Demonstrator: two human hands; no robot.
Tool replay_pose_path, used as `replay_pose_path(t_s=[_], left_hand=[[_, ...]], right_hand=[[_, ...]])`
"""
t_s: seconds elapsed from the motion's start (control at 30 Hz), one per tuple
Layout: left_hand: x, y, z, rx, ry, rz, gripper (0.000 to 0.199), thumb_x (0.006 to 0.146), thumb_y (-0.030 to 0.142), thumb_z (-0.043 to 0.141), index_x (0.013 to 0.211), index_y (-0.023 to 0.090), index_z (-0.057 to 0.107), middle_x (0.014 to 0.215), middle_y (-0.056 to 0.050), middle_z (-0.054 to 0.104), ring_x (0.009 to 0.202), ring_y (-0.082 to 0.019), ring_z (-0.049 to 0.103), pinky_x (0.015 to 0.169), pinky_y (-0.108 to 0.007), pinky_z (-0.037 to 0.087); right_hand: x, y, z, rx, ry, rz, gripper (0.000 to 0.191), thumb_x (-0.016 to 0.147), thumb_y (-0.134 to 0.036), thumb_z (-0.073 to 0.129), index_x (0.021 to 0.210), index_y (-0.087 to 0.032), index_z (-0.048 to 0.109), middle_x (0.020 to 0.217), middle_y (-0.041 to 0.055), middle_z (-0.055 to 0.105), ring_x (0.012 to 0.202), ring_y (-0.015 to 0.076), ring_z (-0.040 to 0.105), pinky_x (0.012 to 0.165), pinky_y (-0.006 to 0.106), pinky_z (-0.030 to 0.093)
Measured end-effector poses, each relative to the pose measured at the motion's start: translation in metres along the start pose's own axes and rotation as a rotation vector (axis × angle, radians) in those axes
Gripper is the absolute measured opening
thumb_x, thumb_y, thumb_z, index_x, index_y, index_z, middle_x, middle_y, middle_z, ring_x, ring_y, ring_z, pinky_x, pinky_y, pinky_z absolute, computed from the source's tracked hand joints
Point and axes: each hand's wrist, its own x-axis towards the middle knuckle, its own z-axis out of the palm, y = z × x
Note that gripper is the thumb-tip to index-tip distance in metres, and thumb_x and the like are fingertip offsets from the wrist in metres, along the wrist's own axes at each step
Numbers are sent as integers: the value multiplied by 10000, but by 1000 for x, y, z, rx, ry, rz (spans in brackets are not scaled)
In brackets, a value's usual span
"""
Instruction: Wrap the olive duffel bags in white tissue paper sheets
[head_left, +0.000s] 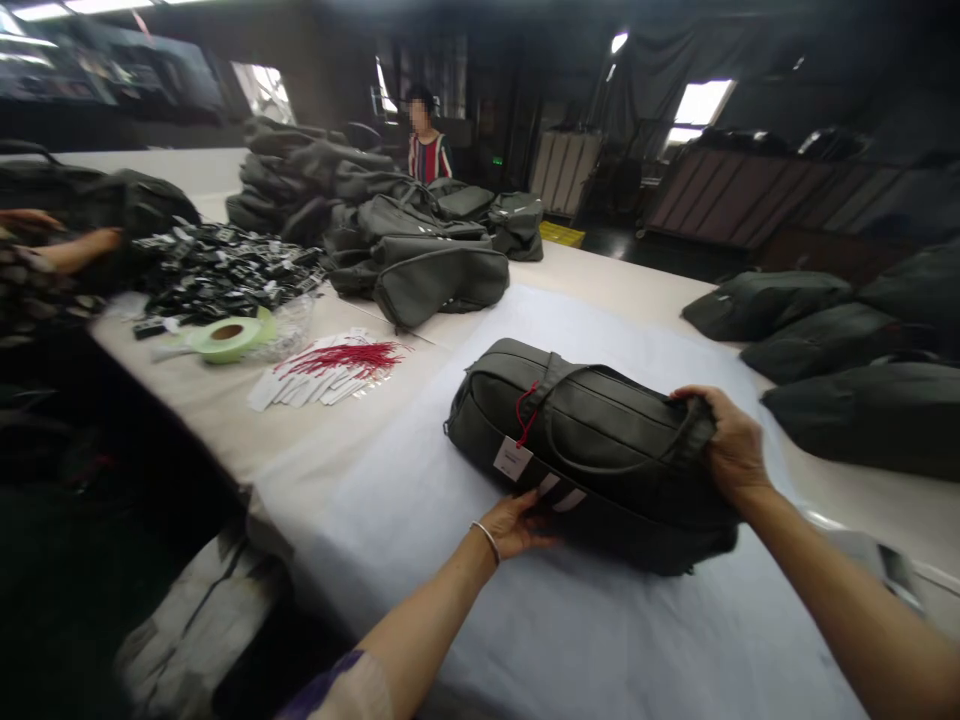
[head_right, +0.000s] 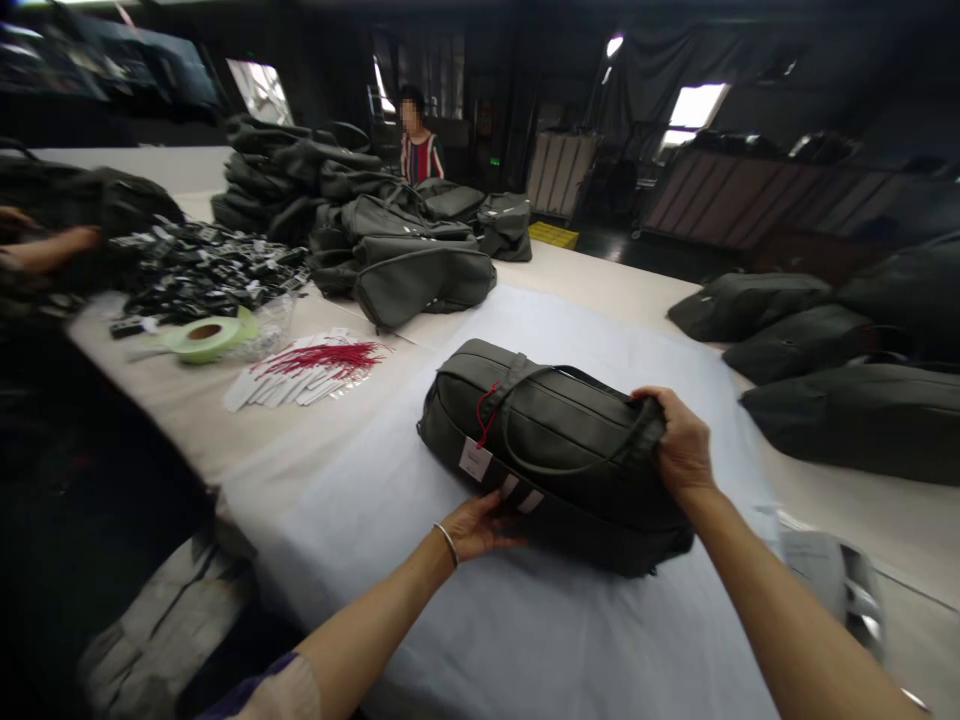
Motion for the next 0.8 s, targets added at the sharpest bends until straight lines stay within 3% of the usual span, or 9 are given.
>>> replay_pose_path(t_s=[0.23,0.53,0.8], left_hand=[[2,-3,3,-14,-9,47,609,612,258,884,1149,152,619,1208,-188,584,1207,-414,509,1046,-697,294],[3,1,-2,-17,-24,19,449,713,252,822,1115,221,625,1248,-129,601,1272,-377,478,1048,-678,324],[-2,6,2,-7,26,6,338,765,235,778,1068,194,634,1246,-154,600,1288,-388,472,1036,-669,350]], right_hand=[[1,8,3,-31,12,-20,262,685,-388,493,920,-399,608,908,78,691,803,372,648,747,540,452],[0,-4,-1,21,3,19,221,784,-389,492,923,-287,631,923,82,700,878,330,653,815,473,469],[1,-4,1,58,-12,6,232,774,-343,514,939,-247,645,921,85,695,853,296,640,808,430,464]])
